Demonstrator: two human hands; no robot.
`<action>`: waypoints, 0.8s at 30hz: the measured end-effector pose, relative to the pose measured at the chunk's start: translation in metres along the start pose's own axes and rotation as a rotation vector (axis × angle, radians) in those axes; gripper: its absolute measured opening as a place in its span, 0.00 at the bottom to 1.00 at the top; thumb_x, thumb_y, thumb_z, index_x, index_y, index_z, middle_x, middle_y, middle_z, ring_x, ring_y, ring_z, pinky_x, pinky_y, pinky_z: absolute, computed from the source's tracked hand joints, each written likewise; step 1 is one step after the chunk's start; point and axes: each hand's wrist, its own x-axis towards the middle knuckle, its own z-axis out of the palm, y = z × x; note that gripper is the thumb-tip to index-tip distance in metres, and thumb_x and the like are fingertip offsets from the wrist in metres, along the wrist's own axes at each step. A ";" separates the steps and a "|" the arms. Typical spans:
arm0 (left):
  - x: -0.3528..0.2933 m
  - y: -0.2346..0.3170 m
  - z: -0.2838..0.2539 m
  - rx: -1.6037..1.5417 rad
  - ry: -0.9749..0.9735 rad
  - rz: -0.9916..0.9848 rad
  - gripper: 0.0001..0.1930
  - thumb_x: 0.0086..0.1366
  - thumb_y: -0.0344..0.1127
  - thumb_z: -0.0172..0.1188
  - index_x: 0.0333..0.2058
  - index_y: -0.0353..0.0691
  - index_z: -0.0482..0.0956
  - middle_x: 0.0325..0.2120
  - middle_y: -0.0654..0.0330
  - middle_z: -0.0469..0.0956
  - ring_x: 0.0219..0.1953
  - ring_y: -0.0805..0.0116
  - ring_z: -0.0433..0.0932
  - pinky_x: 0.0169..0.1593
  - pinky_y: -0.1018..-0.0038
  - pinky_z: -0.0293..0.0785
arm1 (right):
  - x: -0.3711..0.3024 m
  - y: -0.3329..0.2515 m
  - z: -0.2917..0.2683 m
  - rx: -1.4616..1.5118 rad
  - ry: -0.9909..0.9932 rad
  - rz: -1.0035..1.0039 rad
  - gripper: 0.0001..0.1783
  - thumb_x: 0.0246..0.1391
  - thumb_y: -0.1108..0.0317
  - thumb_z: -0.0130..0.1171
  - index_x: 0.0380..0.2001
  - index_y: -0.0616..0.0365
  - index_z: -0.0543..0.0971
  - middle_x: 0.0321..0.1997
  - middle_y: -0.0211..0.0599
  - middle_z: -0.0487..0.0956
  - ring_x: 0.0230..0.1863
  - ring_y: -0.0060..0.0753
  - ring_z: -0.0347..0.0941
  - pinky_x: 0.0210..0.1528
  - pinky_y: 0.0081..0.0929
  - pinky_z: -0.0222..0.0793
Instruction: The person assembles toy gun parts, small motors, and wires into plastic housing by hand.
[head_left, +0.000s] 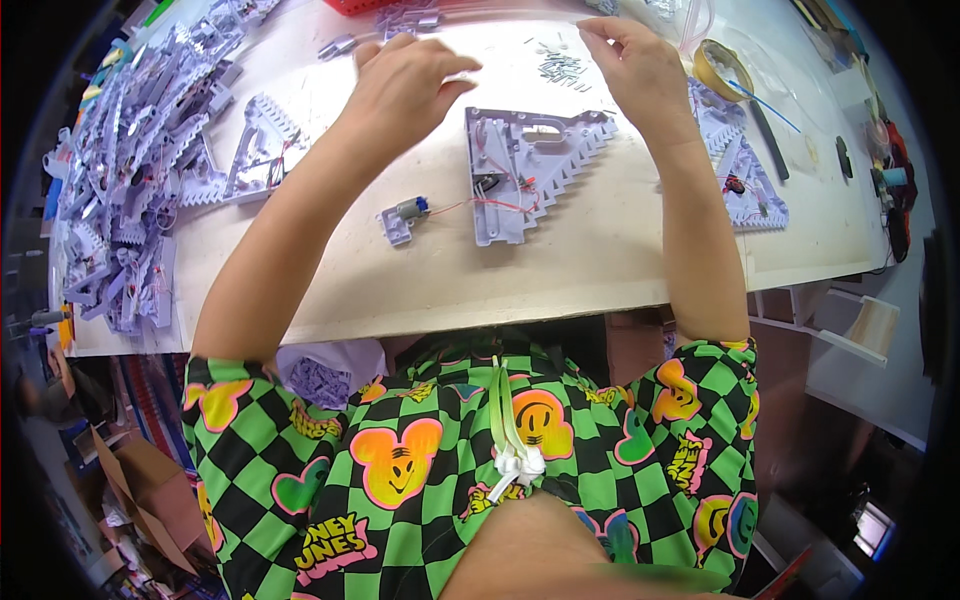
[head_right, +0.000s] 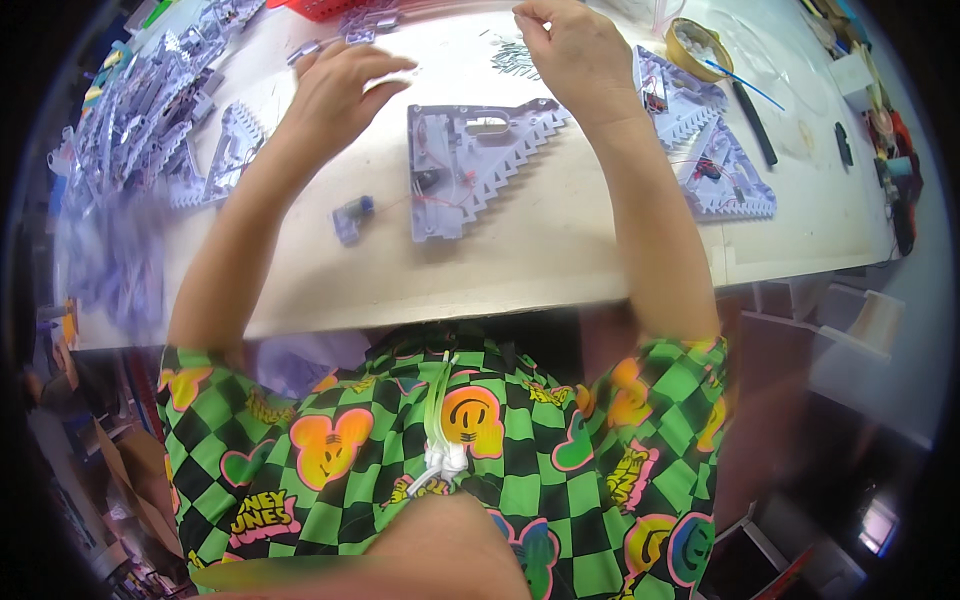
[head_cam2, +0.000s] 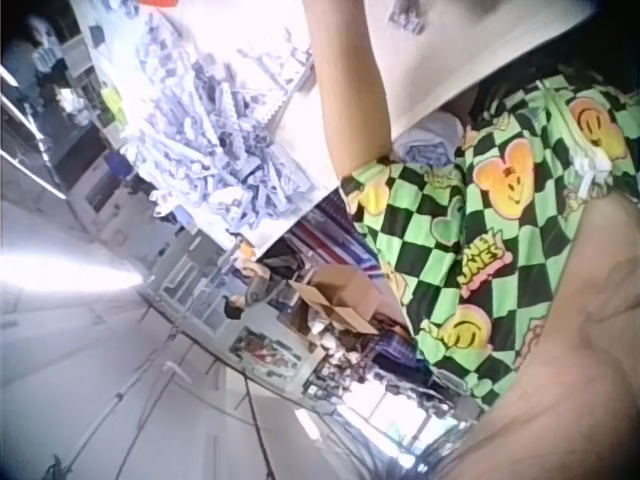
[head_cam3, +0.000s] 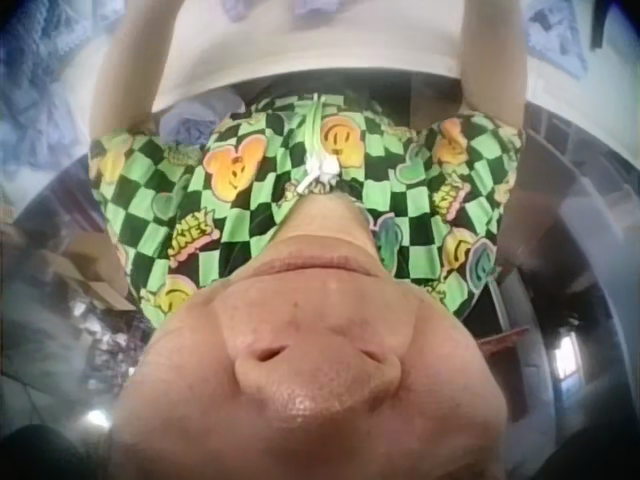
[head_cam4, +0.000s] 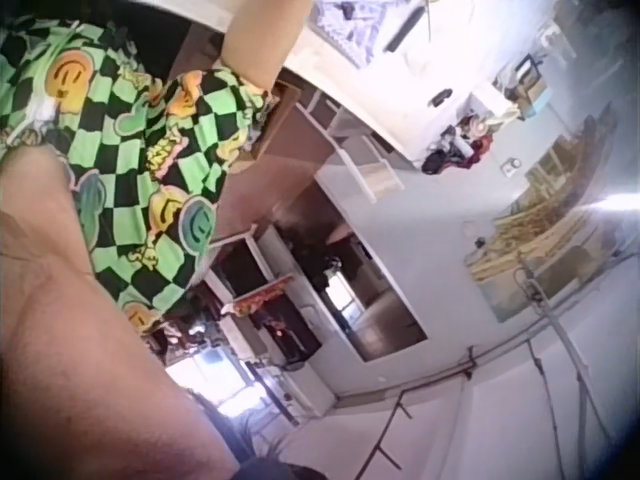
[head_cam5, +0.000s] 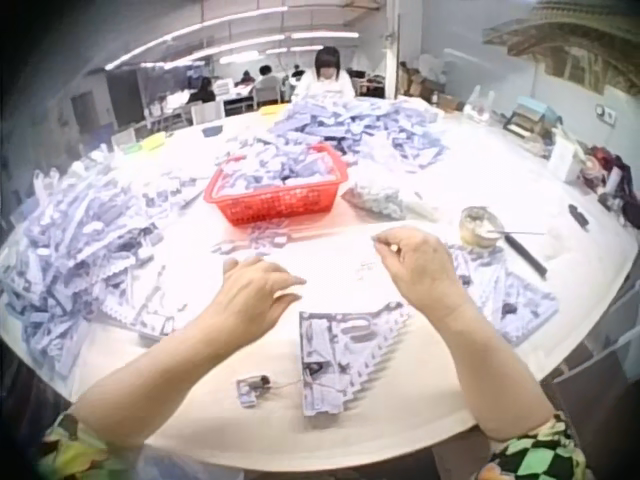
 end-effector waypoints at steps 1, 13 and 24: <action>0.024 -0.008 0.022 -0.006 0.012 0.011 0.10 0.59 0.41 0.60 0.39 0.51 0.84 0.34 0.64 0.81 0.43 0.62 0.74 0.46 0.61 0.57 | 0.005 0.009 -0.001 0.043 0.015 0.057 0.12 0.54 0.61 0.60 0.38 0.56 0.83 0.32 0.39 0.82 0.28 0.33 0.76 0.35 0.27 0.71; 0.147 0.002 0.129 0.336 -0.186 0.070 0.08 0.58 0.35 0.60 0.37 0.48 0.83 0.35 0.64 0.81 0.40 0.64 0.75 0.47 0.63 0.60 | 0.018 0.092 -0.003 -0.071 0.058 0.075 0.12 0.54 0.59 0.59 0.37 0.52 0.83 0.32 0.37 0.82 0.28 0.34 0.76 0.34 0.29 0.70; 0.148 0.037 0.114 -0.250 0.189 0.184 0.03 0.58 0.35 0.62 0.31 0.46 0.82 0.29 0.62 0.79 0.37 0.63 0.76 0.43 0.68 0.60 | 0.018 0.097 -0.005 0.288 0.008 0.217 0.11 0.53 0.65 0.61 0.35 0.61 0.82 0.27 0.38 0.81 0.28 0.26 0.76 0.34 0.25 0.71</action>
